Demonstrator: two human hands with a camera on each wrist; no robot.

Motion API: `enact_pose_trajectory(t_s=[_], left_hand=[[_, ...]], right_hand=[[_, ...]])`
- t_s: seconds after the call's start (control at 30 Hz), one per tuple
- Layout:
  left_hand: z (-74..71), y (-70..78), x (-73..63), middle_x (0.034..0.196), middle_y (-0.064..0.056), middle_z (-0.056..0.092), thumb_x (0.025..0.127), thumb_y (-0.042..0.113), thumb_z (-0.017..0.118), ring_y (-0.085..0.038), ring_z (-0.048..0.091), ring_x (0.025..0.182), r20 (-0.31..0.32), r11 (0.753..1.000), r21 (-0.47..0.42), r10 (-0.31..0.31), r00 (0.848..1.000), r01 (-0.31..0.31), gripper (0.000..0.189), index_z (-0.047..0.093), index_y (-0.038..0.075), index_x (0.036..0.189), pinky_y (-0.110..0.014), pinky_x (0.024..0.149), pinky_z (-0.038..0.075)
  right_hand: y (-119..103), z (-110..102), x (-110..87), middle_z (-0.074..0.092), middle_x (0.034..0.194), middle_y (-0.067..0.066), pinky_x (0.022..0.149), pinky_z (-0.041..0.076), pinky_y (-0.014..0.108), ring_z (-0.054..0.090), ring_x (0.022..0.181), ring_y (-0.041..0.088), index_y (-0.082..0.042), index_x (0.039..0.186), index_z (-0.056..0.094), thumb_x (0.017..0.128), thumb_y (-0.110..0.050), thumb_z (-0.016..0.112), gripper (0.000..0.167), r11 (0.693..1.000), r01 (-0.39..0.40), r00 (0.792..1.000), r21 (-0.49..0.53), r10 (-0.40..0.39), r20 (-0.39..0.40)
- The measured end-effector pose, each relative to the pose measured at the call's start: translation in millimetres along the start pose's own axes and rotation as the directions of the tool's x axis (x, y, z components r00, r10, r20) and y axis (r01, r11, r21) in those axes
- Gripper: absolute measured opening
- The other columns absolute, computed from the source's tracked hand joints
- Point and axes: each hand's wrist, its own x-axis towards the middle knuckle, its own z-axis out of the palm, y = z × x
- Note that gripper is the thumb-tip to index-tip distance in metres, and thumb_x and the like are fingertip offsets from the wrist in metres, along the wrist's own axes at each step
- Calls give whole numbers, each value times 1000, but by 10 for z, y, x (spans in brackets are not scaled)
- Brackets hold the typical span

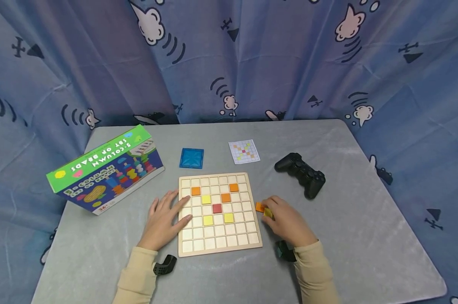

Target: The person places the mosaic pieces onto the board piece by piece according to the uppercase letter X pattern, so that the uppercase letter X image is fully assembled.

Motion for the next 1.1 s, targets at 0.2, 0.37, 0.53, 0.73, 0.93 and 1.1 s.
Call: enact_pose_trajectory(t_s=[0.2, 0.37, 0.53, 0.73, 0.93, 1.1], left_hand=[[-1, 6, -2, 154, -8, 32, 91, 53, 57, -29, 24, 143, 5, 1000, 2, -4, 1000, 4, 60, 46, 28, 144, -59, 114, 8], [-10, 18, 3, 154, -8, 32, 90, 52, 58, -30, 25, 143, 0, 1000, -6, -7, 1000, 7, 60, 46, 27, 143, -59, 114, 8], [-8, 21, 6, 154, -9, 32, 90, 53, 57, -31, 24, 143, 7, 1000, -6, -10, 1000, 10, 60, 46, 27, 143, -59, 114, 8], [-8, 15, 6, 154, -9, 32, 90, 53, 58, -31, 23, 143, 11, 1000, -4, -9, 1000, 9, 61, 46, 27, 144, -58, 114, 8], [-5, 14, 5, 154, -9, 32, 90, 53, 58, -31, 24, 143, 11, 1000, -6, -13, 1000, 13, 60, 46, 27, 144, -58, 114, 8], [-3, 16, 5, 155, -8, 31, 91, 54, 57, -30, 23, 143, 19, 1000, -1, -23, 1000, 23, 60, 46, 27, 144, -58, 114, 8]], right_hand=[[133, -18, -110, 63, 106, 10, 84, 52, 41, 62, 96, 25, -2, 110, 64, 80, -9, 77, 34, 998, -65, 997, -3, 65, 49], [156, -8, -129, 64, 107, 11, 85, 52, 43, 62, 98, 26, -2, 111, 64, 79, -7, 77, 34, 998, -67, 996, -3, 67, 56], [172, 33, -117, 63, 104, 10, 83, 52, 41, 62, 95, 26, -2, 109, 65, 78, -7, 78, 34, 999, -42, 999, -28, 43, 32], [178, 69, -110, 63, 103, 9, 83, 52, 41, 61, 94, 24, -2, 111, 64, 78, -6, 78, 36, 998, -54, 998, -32, 54, 14], [195, 96, -95, 62, 99, 8, 81, 53, 39, 61, 90, 22, -3, 107, 66, 78, -4, 77, 31, 998, -58, 998, -29, 59, 8], [207, 108, -92, 61, 97, 7, 80, 53, 38, 61, 88, 22, -3, 103, 66, 77, -3, 77, 28, 999, -48, 999, -25, 48, -9]])
